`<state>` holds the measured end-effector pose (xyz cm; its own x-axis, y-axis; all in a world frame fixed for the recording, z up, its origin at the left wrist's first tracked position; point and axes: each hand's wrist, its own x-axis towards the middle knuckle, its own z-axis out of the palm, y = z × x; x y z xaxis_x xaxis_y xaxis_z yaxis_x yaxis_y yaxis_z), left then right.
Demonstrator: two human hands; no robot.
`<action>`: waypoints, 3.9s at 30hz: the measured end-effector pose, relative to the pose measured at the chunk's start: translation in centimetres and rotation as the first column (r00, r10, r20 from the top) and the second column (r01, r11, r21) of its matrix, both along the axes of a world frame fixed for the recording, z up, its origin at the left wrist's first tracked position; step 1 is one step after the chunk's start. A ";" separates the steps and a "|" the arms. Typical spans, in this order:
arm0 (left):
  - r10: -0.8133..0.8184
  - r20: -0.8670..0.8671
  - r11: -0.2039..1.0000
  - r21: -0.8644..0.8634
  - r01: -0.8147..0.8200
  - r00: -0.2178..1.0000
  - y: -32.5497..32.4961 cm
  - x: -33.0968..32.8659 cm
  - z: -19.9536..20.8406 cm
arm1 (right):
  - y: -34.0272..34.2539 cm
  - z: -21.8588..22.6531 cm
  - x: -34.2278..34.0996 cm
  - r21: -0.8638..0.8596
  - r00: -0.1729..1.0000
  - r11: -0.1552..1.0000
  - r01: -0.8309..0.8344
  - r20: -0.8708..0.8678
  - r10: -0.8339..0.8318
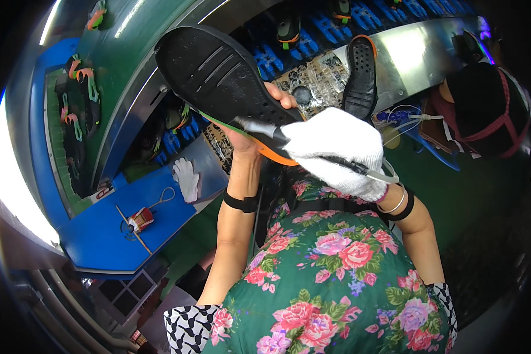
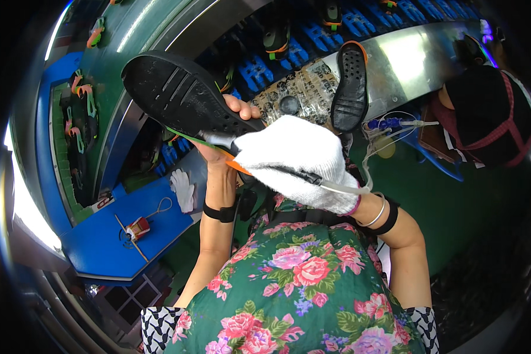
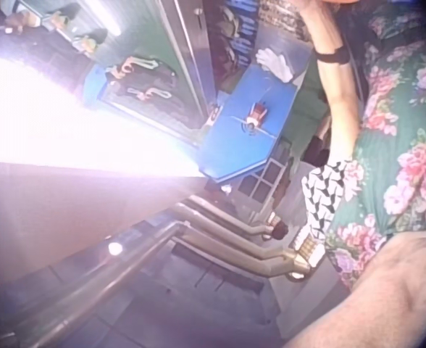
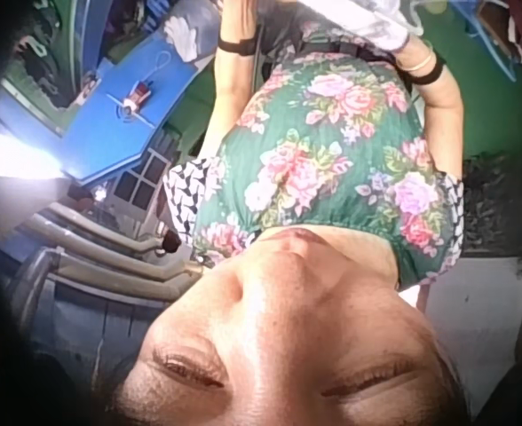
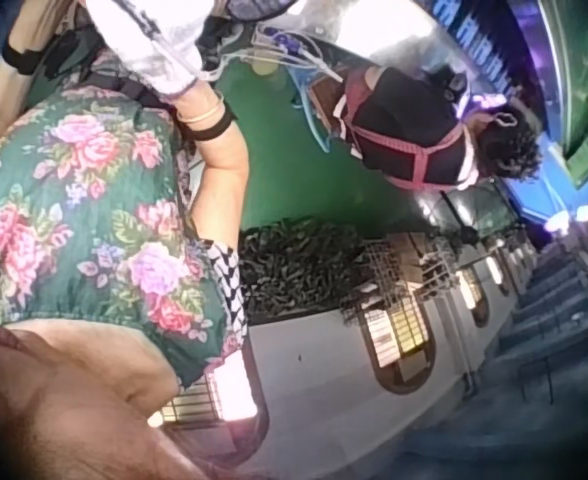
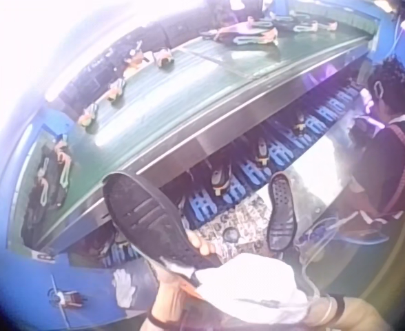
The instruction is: Applying adhesive to the bottom of shoe soles on a production line.
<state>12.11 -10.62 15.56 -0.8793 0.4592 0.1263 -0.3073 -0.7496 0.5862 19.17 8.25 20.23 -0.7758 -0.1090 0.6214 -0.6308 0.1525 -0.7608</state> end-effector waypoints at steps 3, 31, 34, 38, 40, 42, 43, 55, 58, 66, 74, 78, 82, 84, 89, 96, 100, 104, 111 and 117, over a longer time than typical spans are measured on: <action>0.010 -0.003 0.999 0.052 -0.010 1.000 0.5 -0.1 0.4 | -0.3 -0.2 0.5 0.136 0.993 0.991 -0.010 -0.114 0.026; 0.011 -0.079 1.000 -0.010 -0.012 0.997 0.3 -1.7 0.7 | 1.3 -0.6 0.5 -0.042 0.994 0.999 -0.010 0.111 0.015; -0.004 -0.149 0.999 -0.039 -0.002 0.989 0.2 -2.3 0.8 | 1.2 -0.2 0.4 -0.039 0.994 0.999 -0.037 0.105 0.041; -0.007 -0.180 1.000 -0.017 0.004 0.984 0.5 -3.0 1.2 | 1.2 -0.7 0.2 -0.148 0.974 0.989 0.020 0.226 0.014; -0.052 -0.225 0.997 -0.062 0.039 0.973 0.2 -3.5 1.3 | 1.4 -0.5 0.2 -0.058 0.991 0.998 0.025 0.134 -0.017; -0.040 -0.211 0.998 -0.053 0.029 0.977 0.0 -3.7 0.8 | 1.1 -0.3 0.3 -0.073 0.993 0.997 0.007 0.121 0.001; -0.032 -0.196 0.999 -0.041 0.024 0.980 0.1 -3.9 0.7 | 1.1 -0.4 0.3 -0.074 0.993 0.997 0.013 0.121 -0.004; -0.026 -0.375 0.989 -0.142 -0.029 0.927 0.6 -5.5 1.4 | 2.3 -0.4 0.2 -0.105 0.987 0.993 0.056 0.159 -0.039; -0.020 -0.401 0.994 -0.106 -0.024 0.916 0.7 -5.7 0.8 | 2.1 0.4 0.7 0.043 0.998 0.999 0.021 0.059 -0.023; 0.032 -0.301 0.999 -0.003 -0.034 0.953 1.4 -5.8 0.2 | 1.2 0.6 2.3 -0.278 0.916 0.960 0.045 0.394 0.071; 0.011 -0.347 0.999 0.034 0.001 0.938 2.1 -6.1 0.3 | 2.0 1.0 1.5 0.085 0.999 0.996 0.012 0.030 -0.015; -0.012 -0.238 0.995 0.089 0.035 0.971 3.1 -5.1 1.1 | 2.2 1.3 1.2 0.015 1.000 1.000 -0.006 0.009 0.006; 0.019 -0.388 1.000 0.025 -0.010 0.921 2.0 -6.0 0.0 | 2.6 1.1 1.8 0.041 0.995 0.996 0.080 0.056 -0.083; 0.010 -0.385 0.999 0.032 0.002 0.923 2.0 -6.2 -0.1 | 2.6 0.8 1.9 0.074 0.998 0.995 0.064 0.012 -0.065; -0.003 -0.303 0.999 0.049 0.019 0.953 3.0 -5.2 1.0 | 2.3 1.5 1.5 -0.038 0.998 0.997 -0.066 0.020 0.067; 0.000 -0.341 1.000 0.001 0.000 0.940 2.6 -5.6 0.9 | 4.1 1.3 1.7 -0.036 0.979 0.985 0.168 0.119 -0.163; -0.045 -0.342 0.997 -0.076 0.020 0.938 2.7 -5.2 1.8 | 3.8 1.4 1.9 0.063 0.981 0.985 0.163 0.096 -0.168; -0.138 -0.286 0.979 -0.185 0.087 0.948 2.3 -5.3 2.9 | 3.2 1.0 1.8 0.069 0.992 0.991 0.112 0.051 -0.116; -0.192 -0.276 0.970 -0.199 0.140 0.942 2.4 -5.7 3.0 | 3.9 1.0 1.3 -0.145 0.984 0.989 0.041 0.177 -0.015; -0.185 -0.366 0.976 -0.173 0.129 0.912 2.0 -6.2 2.4 | 3.5 1.5 1.7 -0.014 0.986 0.992 0.124 0.116 -0.122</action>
